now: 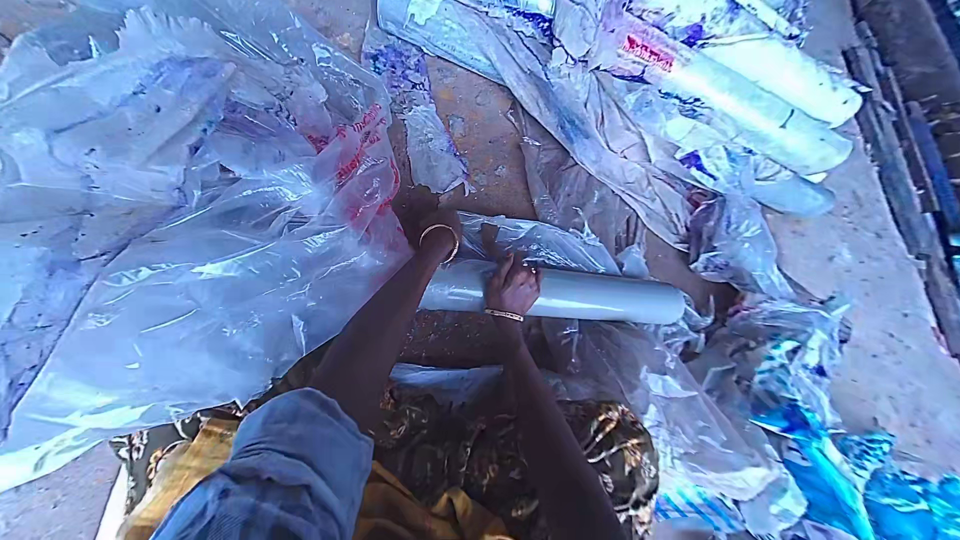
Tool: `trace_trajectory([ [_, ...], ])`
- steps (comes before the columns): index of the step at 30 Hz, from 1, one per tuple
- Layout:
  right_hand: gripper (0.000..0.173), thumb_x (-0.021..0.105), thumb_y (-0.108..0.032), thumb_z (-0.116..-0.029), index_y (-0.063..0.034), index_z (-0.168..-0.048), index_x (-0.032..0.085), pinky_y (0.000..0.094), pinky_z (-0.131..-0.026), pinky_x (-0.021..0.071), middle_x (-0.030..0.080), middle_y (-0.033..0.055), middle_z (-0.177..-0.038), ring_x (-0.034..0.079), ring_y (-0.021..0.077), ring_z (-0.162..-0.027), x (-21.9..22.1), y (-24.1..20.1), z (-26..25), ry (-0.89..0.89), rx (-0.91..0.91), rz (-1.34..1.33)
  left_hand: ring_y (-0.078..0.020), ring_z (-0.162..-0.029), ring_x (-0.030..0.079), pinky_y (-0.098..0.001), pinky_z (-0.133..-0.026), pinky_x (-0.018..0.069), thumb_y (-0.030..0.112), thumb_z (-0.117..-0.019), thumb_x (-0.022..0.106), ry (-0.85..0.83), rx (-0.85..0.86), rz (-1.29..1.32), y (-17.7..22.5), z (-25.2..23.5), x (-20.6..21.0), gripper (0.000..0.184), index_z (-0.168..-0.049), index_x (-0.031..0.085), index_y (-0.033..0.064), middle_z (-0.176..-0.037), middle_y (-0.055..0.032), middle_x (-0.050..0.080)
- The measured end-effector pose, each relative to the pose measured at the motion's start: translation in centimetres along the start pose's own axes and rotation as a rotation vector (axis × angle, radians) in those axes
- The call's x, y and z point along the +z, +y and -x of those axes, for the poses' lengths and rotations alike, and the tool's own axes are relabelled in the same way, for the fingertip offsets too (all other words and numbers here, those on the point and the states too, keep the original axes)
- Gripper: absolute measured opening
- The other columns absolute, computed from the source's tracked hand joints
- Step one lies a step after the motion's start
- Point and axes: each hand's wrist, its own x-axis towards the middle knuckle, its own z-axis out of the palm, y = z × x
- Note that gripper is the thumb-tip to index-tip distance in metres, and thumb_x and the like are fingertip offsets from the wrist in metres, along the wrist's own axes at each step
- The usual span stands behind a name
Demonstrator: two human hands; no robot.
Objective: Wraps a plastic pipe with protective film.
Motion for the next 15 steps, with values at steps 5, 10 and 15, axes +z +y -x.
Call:
trace_trajectory([
  [5, 0.060, 0.027, -0.031, -0.1024, 0.0042, -0.094, 0.075, 0.0523, -0.097, 0.0481, 0.076, 0.0206, -0.093, 0.073, 0.0372, -0.095, 1.7, 1.9, 2.0, 0.269, -0.157, -0.039, -0.0451, -0.129, 0.056, -0.0630, -0.100, 0.0458, 0.018, -0.1014, 0.060, 0.139, 0.060, -0.129, 2.6, -4.7, 1.0, 0.040, -0.135, 0.059, -0.0035, -0.139, -0.0282, 0.057],
  [10, 0.055, 0.030, -0.028, -0.1005, 0.0049, -0.089, 0.073, 0.0516, -0.096, 0.0477, 0.074, 0.0210, -0.090, 0.072, 0.0369, -0.095, 1.7, 1.9, 2.2, 0.294, -0.166, -0.026, -0.0438, -0.126, 0.059, -0.0647, -0.099, 0.0465, 0.014, -0.0953, 0.069, 0.037, 0.169, -0.102, 3.4, -3.8, -2.3, 0.039, -0.127, 0.062, -0.0068, -0.135, -0.0282, 0.060],
  [15, 0.038, 0.043, -0.020, -0.0959, 0.0053, -0.098, 0.072, 0.0575, -0.096, 0.0469, 0.073, 0.0246, -0.099, 0.071, 0.0413, -0.100, 0.8, 1.4, 1.7, 0.146, -0.111, -0.046, -0.0149, -0.095, 0.067, -0.0347, -0.086, 0.0521, 0.015, -0.1012, 0.056, 0.389, 0.348, 0.720, 3.1, 3.3, -10.6, 0.024, -0.117, 0.067, 0.0006, -0.109, -0.0116, 0.071],
])
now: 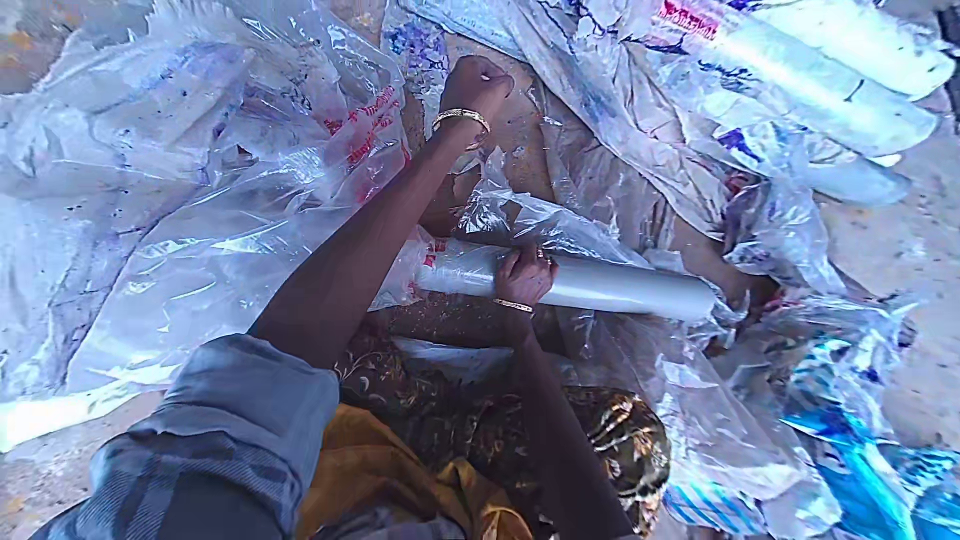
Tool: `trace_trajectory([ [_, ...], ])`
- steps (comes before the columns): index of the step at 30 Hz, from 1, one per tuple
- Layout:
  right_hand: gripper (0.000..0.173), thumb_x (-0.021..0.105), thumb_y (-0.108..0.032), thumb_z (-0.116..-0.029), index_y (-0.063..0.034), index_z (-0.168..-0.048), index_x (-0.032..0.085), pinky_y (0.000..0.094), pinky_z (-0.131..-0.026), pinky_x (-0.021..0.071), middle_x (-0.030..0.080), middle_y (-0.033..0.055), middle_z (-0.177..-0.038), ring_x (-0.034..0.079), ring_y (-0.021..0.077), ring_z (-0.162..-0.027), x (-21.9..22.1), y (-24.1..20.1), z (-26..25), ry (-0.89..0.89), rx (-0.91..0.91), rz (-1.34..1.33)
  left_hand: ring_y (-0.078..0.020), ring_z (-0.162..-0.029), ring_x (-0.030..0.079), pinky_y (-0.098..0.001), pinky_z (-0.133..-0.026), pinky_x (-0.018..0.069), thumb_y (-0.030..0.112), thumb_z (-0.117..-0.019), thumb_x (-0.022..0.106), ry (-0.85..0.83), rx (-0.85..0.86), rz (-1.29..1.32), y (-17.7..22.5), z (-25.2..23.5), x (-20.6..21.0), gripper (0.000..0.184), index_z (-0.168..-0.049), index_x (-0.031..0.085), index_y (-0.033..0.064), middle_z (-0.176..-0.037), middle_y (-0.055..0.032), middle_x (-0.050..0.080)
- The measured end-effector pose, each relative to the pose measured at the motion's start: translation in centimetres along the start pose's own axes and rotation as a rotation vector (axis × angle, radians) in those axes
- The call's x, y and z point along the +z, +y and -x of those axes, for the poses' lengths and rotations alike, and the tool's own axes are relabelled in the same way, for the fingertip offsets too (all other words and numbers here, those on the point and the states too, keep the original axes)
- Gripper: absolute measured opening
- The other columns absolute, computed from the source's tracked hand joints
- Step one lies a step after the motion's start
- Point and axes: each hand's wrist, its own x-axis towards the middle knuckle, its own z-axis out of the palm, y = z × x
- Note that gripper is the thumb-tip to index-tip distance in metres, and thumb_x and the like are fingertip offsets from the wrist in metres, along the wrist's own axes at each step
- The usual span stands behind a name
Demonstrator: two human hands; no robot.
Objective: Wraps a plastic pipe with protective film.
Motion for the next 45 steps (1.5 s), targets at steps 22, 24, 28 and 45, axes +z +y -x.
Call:
trace_trajectory([
  [22, 0.039, 0.067, 0.004, -0.0925, 0.0028, -0.131, 0.066, 0.0572, -0.109, 0.0441, 0.058, 0.0272, -0.142, 0.055, 0.0458, -0.132, -7.4, 11.3, -6.5, -0.306, 0.094, -0.168, -0.0409, -0.139, 0.048, -0.0609, -0.115, 0.0336, 0.066, -0.0726, 0.084, -0.298, 0.286, -1.039, -10.4, 5.4, 6.8, 0.101, -0.152, 0.049, 0.0123, -0.147, -0.0233, 0.053],
  [24, 0.030, 0.057, 0.006, -0.0971, 0.0044, -0.124, 0.070, 0.0552, -0.105, 0.0475, 0.063, 0.0271, -0.134, 0.058, 0.0455, -0.128, -5.1, 10.0, -6.3, -0.275, -0.043, -0.108, -0.0398, -0.139, 0.049, -0.0583, -0.116, 0.0340, 0.068, -0.0740, 0.081, -0.344, 0.245, -1.050, -9.8, 4.9, 6.5, 0.102, -0.152, 0.049, 0.0113, -0.145, -0.0227, 0.056],
  [28, 0.025, 0.050, 0.011, -0.0969, 0.0114, -0.110, 0.071, 0.0553, -0.098, 0.0506, 0.069, 0.0307, -0.115, 0.064, 0.0484, -0.114, -3.8, 10.0, -8.1, -0.220, -0.185, -0.018, -0.0412, -0.127, 0.059, -0.0617, -0.106, 0.0428, 0.072, -0.0780, 0.075, -0.427, 0.166, -1.054, -8.1, 3.2, 6.0, 0.098, -0.149, 0.051, 0.0097, -0.133, -0.0243, 0.064],
  [45, 0.029, 0.051, 0.000, -0.1034, 0.0090, -0.127, 0.066, 0.0485, -0.109, 0.0469, 0.067, 0.0282, -0.127, 0.065, 0.0405, -0.120, -10.6, 12.4, -9.4, -0.518, -0.028, -0.142, -0.0403, -0.125, 0.061, -0.0621, -0.105, 0.0440, 0.073, -0.0807, 0.071, -0.488, 0.166, -1.038, -7.8, 1.0, 5.9, 0.090, -0.142, 0.058, 0.0091, -0.128, -0.0230, 0.067],
])
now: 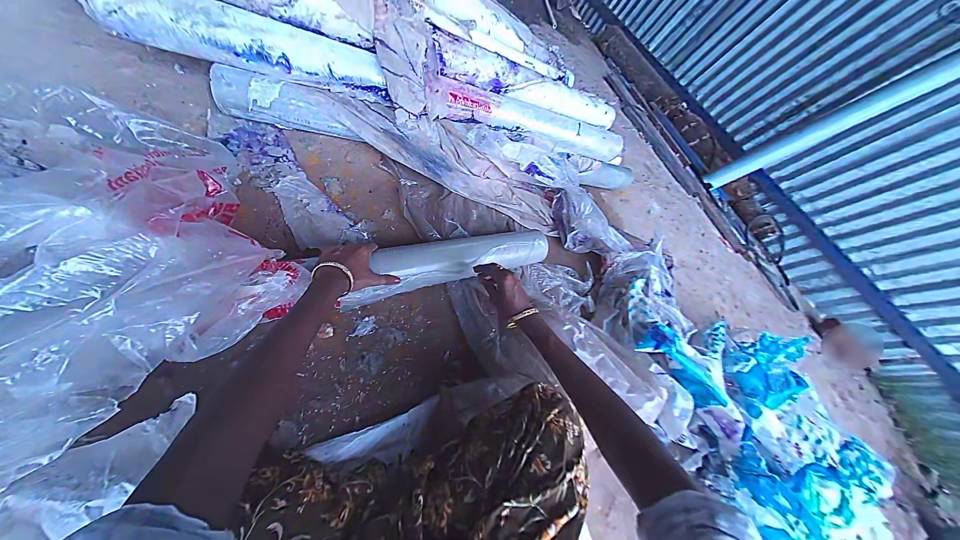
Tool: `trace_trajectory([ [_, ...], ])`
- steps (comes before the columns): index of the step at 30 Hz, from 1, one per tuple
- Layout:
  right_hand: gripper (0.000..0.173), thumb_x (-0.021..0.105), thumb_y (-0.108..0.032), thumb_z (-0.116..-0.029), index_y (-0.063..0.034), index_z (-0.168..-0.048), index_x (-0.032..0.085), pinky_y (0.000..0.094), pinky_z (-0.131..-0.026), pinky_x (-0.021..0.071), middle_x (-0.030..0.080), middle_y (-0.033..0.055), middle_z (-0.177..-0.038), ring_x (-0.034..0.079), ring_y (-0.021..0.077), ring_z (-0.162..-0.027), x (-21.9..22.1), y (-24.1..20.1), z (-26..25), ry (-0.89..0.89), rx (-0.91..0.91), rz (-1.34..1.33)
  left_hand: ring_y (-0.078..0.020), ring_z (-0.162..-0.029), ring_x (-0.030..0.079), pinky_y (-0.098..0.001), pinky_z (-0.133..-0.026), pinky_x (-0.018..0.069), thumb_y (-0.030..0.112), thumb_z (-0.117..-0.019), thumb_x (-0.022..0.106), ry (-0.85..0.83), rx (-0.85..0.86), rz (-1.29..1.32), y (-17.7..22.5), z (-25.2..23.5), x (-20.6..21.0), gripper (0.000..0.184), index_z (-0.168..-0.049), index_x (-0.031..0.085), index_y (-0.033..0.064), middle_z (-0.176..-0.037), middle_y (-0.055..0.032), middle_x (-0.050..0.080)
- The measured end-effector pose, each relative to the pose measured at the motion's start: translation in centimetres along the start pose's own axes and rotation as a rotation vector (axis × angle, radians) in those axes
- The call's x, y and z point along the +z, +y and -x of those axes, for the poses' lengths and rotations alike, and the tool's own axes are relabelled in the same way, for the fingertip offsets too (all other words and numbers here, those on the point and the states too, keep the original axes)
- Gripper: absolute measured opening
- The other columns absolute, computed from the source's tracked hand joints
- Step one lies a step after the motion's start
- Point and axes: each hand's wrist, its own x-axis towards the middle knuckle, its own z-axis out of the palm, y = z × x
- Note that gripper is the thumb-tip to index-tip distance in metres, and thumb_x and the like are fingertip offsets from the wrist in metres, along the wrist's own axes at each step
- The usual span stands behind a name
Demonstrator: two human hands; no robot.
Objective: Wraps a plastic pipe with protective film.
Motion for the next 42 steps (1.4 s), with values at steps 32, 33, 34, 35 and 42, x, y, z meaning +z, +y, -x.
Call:
trace_trajectory([
  [32, 0.047, 0.072, -0.012, -0.0949, 0.0077, -0.136, 0.060, 0.0560, -0.111, 0.0422, 0.059, 0.0327, -0.136, 0.058, 0.0470, -0.128, -4.5, 13.6, -4.2, 0.227, 0.290, 0.135, -0.0467, -0.115, 0.064, -0.0655, -0.097, 0.0450, 0.069, -0.0853, 0.070, 0.053, 0.081, -0.119, 0.7, 0.5, 0.2, 0.089, -0.156, 0.043, 0.0222, -0.122, -0.0275, 0.067],
  [33, 0.044, 0.068, -0.010, -0.0964, 0.0076, -0.136, 0.061, 0.0593, -0.112, 0.0391, 0.058, 0.0342, -0.137, 0.056, 0.0496, -0.129, -4.3, 13.6, -4.6, 0.201, 0.265, 0.202, -0.0464, -0.115, 0.064, -0.0651, -0.097, 0.0455, 0.069, -0.0852, 0.070, 0.050, 0.080, -0.114, 0.7, 0.5, 0.3, 0.089, -0.156, 0.043, 0.0219, -0.124, -0.0276, 0.066],
  [34, 0.038, 0.065, -0.007, -0.0978, 0.0080, -0.132, 0.063, 0.0617, -0.111, 0.0390, 0.059, 0.0350, -0.135, 0.056, 0.0510, -0.128, -3.9, 13.7, -4.9, 0.202, 0.239, 0.251, -0.0460, -0.116, 0.063, -0.0644, -0.097, 0.0456, 0.070, -0.0851, 0.070, 0.041, 0.076, -0.112, 0.6, 0.5, 0.3, 0.091, -0.157, 0.041, 0.0221, -0.125, -0.0277, 0.065],
  [35, 0.031, 0.063, -0.006, -0.0987, 0.0086, -0.126, 0.067, 0.0623, -0.109, 0.0410, 0.062, 0.0350, -0.130, 0.059, 0.0514, -0.124, -3.4, 13.9, -5.1, 0.237, 0.218, 0.272, -0.0463, -0.116, 0.063, -0.0641, -0.098, 0.0454, 0.070, -0.0850, 0.069, 0.033, 0.071, -0.109, 0.6, 0.5, 0.4, 0.092, -0.158, 0.041, 0.0223, -0.127, -0.0279, 0.064],
  [42, 0.031, 0.060, -0.016, -0.0992, 0.0076, -0.118, 0.068, 0.0665, -0.103, 0.0430, 0.066, 0.0341, -0.120, 0.062, 0.0514, -0.117, -3.9, 13.8, -6.0, 0.225, 0.399, 0.307, -0.0463, -0.116, 0.063, -0.0632, -0.096, 0.0467, 0.070, -0.0844, 0.070, 0.063, 0.076, -0.135, 0.8, 0.9, 0.6, 0.093, -0.158, 0.040, 0.0211, -0.126, -0.0271, 0.065],
])
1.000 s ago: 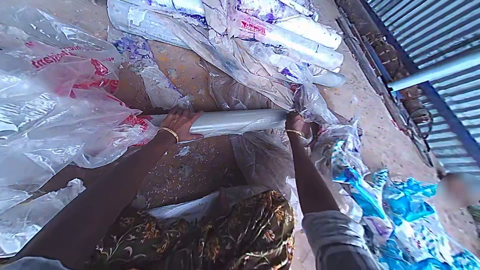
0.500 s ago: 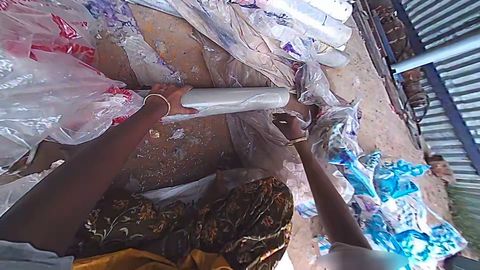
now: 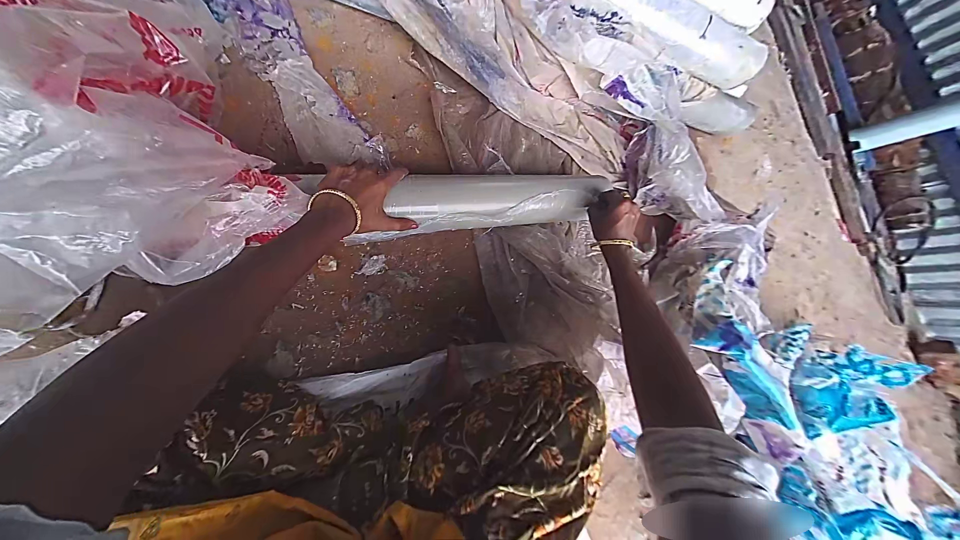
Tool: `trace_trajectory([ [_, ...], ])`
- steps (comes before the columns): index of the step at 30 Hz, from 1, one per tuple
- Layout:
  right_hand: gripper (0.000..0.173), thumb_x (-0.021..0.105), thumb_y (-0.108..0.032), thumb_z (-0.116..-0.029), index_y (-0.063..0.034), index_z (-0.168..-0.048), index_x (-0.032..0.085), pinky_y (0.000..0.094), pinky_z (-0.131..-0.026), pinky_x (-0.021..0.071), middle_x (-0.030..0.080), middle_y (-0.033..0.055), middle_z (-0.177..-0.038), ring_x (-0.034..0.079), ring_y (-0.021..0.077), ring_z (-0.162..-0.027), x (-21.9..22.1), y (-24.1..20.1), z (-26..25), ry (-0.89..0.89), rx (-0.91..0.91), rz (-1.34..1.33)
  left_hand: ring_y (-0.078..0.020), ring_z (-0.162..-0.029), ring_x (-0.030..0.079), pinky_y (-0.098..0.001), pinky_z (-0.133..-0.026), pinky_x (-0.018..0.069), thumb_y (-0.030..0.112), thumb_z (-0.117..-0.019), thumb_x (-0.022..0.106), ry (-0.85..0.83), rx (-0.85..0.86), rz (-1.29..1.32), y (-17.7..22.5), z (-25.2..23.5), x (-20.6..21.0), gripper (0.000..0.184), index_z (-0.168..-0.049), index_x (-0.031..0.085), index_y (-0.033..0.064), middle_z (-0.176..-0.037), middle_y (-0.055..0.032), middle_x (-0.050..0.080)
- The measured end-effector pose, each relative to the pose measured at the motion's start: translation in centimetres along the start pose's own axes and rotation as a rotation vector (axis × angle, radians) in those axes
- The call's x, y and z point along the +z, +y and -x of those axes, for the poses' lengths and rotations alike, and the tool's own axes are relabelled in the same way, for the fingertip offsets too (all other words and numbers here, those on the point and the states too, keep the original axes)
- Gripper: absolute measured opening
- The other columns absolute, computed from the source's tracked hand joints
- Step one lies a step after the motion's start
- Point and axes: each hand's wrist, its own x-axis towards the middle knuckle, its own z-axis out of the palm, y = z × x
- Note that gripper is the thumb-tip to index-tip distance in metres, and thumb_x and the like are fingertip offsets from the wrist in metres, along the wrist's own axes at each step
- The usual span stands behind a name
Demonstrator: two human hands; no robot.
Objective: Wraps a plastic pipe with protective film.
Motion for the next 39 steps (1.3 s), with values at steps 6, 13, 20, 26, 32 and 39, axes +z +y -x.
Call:
trace_trajectory([
  [6, 0.017, 0.063, 0.002, -0.0930, 0.0137, -0.102, 0.071, 0.0620, -0.096, 0.0475, 0.070, 0.0326, -0.108, 0.067, 0.0472, -0.104, -0.7, 2.3, 2.6, -0.211, -0.292, -0.167, -0.0468, -0.117, 0.062, -0.0642, -0.097, 0.0453, 0.073, -0.0825, 0.069, -0.018, -0.018, 0.029, -0.1, 0.0, 0.0, 0.093, -0.156, 0.043, 0.0219, -0.128, -0.0272, 0.064],
  [13, 0.025, 0.067, -0.008, -0.0973, 0.0101, -0.114, 0.070, 0.0664, -0.095, 0.0494, 0.069, 0.0328, -0.113, 0.067, 0.0508, -0.106, -4.7, 1.0, 4.1, -0.186, -0.460, -0.038, -0.0459, -0.113, 0.065, -0.0643, -0.095, 0.0466, 0.071, -0.0840, 0.070, -0.037, -0.012, 0.038, -0.5, -0.5, -0.5, 0.089, -0.153, 0.046, 0.0199, -0.119, -0.0263, 0.068],
  [20, 0.030, 0.062, -0.012, -0.0991, 0.0072, -0.122, 0.069, 0.0657, -0.104, 0.0425, 0.065, 0.0343, -0.124, 0.060, 0.0518, -0.121, -1.8, -3.8, 1.2, -0.119, -0.228, 0.024, -0.0460, -0.112, 0.065, -0.0631, -0.096, 0.0472, 0.072, -0.0841, 0.069, -0.015, 0.006, 0.027, -0.6, -0.5, -0.1, 0.091, -0.154, 0.045, 0.0188, -0.120, -0.0263, 0.068],
  [26, 0.027, 0.064, -0.013, -0.0966, 0.0068, -0.114, 0.071, 0.0681, -0.101, 0.0423, 0.068, 0.0326, -0.117, 0.062, 0.0515, -0.117, -1.4, -3.9, 0.4, -0.149, -0.167, 0.039, -0.0456, -0.112, 0.065, -0.0636, -0.093, 0.0475, 0.074, -0.0827, 0.068, -0.013, -0.005, 0.021, -0.4, -0.5, 0.0, 0.092, -0.153, 0.046, 0.0200, -0.123, -0.0258, 0.067],
  [32, 0.014, 0.066, 0.004, -0.0916, 0.0111, -0.101, 0.074, 0.0639, -0.099, 0.0467, 0.070, 0.0329, -0.107, 0.066, 0.0505, -0.108, -1.4, 1.1, 5.4, -0.395, -0.534, -0.003, -0.0448, -0.109, 0.066, -0.0643, -0.091, 0.0487, 0.075, -0.0819, 0.069, -0.025, 0.012, 0.043, -0.8, -0.9, -0.2, 0.090, -0.148, 0.050, 0.0177, -0.116, -0.0247, 0.069],
  [39, 0.032, 0.066, -0.010, -0.0986, 0.0079, -0.125, 0.068, 0.0584, -0.102, 0.0493, 0.067, 0.0308, -0.124, 0.066, 0.0465, -0.113, -5.0, -2.5, 3.4, -0.008, -0.461, -0.110, -0.0457, -0.114, 0.065, -0.0647, -0.095, 0.0472, 0.073, -0.0814, 0.071, 0.001, 0.010, 0.045, -0.7, -0.8, 0.1, 0.090, -0.150, 0.050, 0.0180, -0.122, -0.0254, 0.068],
])
